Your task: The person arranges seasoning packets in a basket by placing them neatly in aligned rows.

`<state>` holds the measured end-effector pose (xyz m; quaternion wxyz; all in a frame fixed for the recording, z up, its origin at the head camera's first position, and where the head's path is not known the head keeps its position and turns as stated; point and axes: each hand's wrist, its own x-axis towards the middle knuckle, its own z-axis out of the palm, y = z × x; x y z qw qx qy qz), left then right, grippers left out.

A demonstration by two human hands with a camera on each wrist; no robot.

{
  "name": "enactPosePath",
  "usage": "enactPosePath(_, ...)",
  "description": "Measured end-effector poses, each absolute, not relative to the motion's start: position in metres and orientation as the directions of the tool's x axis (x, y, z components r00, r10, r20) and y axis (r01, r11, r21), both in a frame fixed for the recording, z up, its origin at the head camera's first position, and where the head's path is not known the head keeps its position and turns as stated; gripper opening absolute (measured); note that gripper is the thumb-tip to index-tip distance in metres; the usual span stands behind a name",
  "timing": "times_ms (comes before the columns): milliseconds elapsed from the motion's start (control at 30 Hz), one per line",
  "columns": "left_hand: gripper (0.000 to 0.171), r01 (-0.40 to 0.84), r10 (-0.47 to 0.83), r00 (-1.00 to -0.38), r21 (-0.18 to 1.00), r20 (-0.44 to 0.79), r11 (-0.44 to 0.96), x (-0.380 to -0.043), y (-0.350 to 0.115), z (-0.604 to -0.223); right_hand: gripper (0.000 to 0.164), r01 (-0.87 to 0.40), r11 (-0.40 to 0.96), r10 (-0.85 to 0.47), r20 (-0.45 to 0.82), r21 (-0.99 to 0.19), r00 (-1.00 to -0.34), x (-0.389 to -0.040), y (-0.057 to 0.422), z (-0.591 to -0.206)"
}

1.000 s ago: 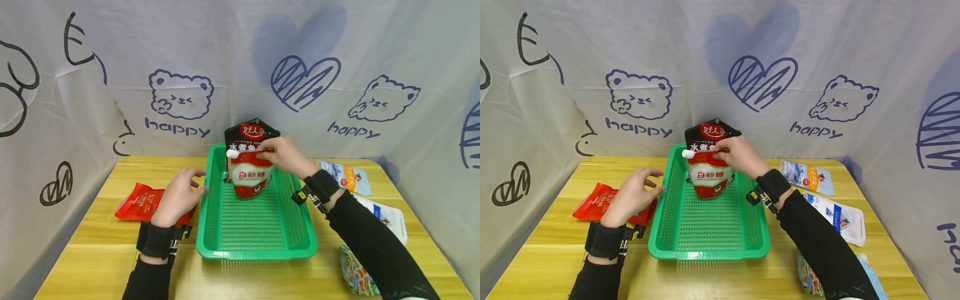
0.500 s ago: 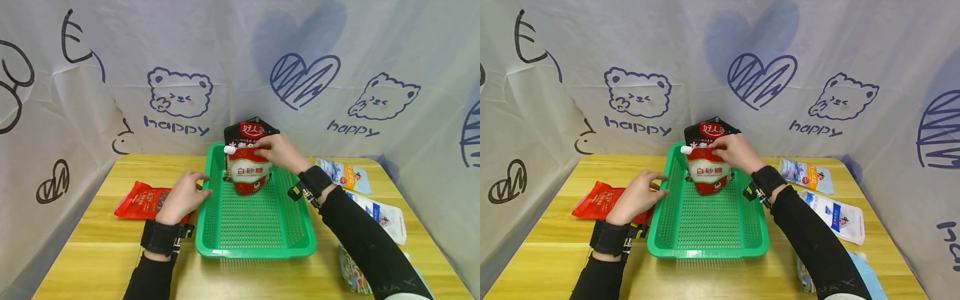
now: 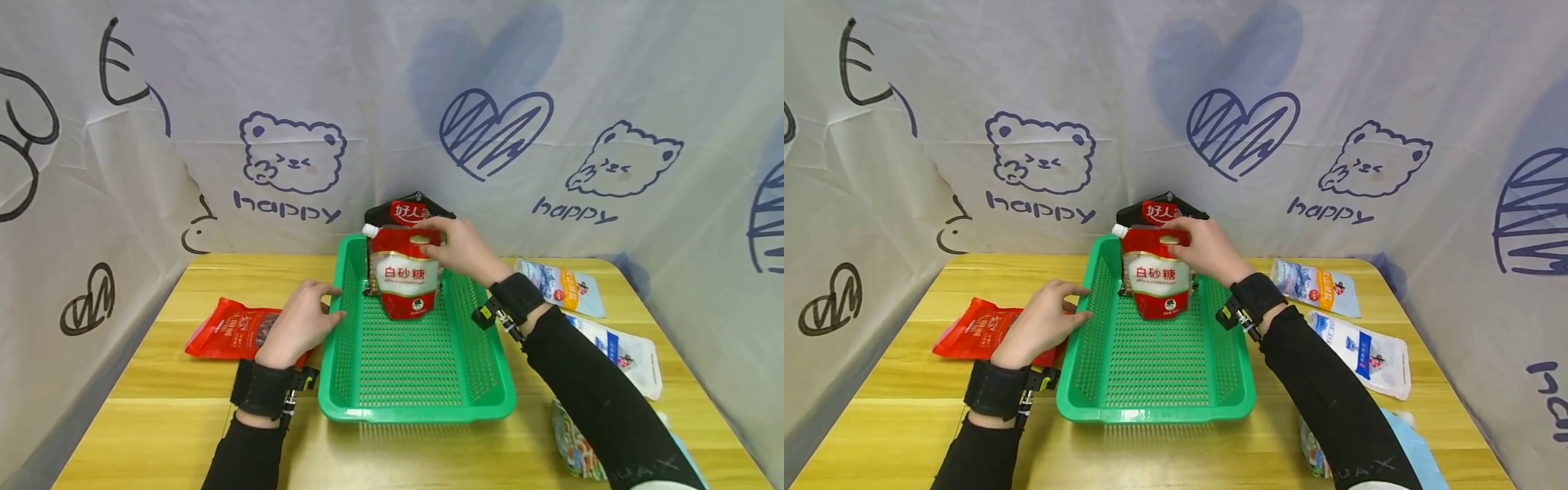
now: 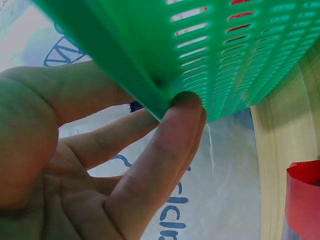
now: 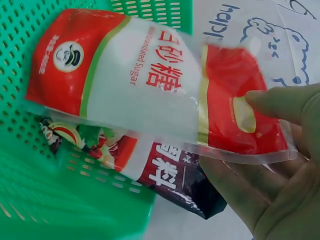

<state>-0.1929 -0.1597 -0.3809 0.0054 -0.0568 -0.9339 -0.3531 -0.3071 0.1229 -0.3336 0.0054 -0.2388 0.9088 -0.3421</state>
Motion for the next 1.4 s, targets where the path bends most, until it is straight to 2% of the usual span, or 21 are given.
enactPosePath(333,0.042,0.108,0.1,-0.994,0.659,0.049,0.745,-0.193,-0.16,-0.38,0.026,-0.433,0.603,-0.355,0.261,-0.67,-0.898,-0.316,0.128,-0.347)
enactPosePath(633,0.042,0.107,0.101,-0.994,0.66,0.047,0.743,-0.193,-0.159,-0.381,0.018,-0.46,0.494,-0.309,0.345,-0.738,-0.886,-0.319,0.131,-0.36)
enactPosePath(900,0.042,0.097,0.094,-0.995,0.662,0.04,0.743,-0.193,-0.159,-0.381,0.022,-0.436,0.519,-0.342,0.289,-0.735,-0.894,-0.32,0.129,-0.36)
enactPosePath(1133,0.042,0.105,0.102,-0.994,0.665,0.044,0.739,-0.193,-0.159,-0.38,0.03,-0.344,0.533,-0.326,0.188,-0.773,-0.927,-0.33,0.131,-0.359)
enactPosePath(1400,0.042,0.105,0.1,-0.994,0.656,0.045,0.747,-0.193,-0.159,-0.379,0.034,-0.33,0.543,-0.328,0.167,-0.772,-0.93,-0.338,0.136,-0.363)
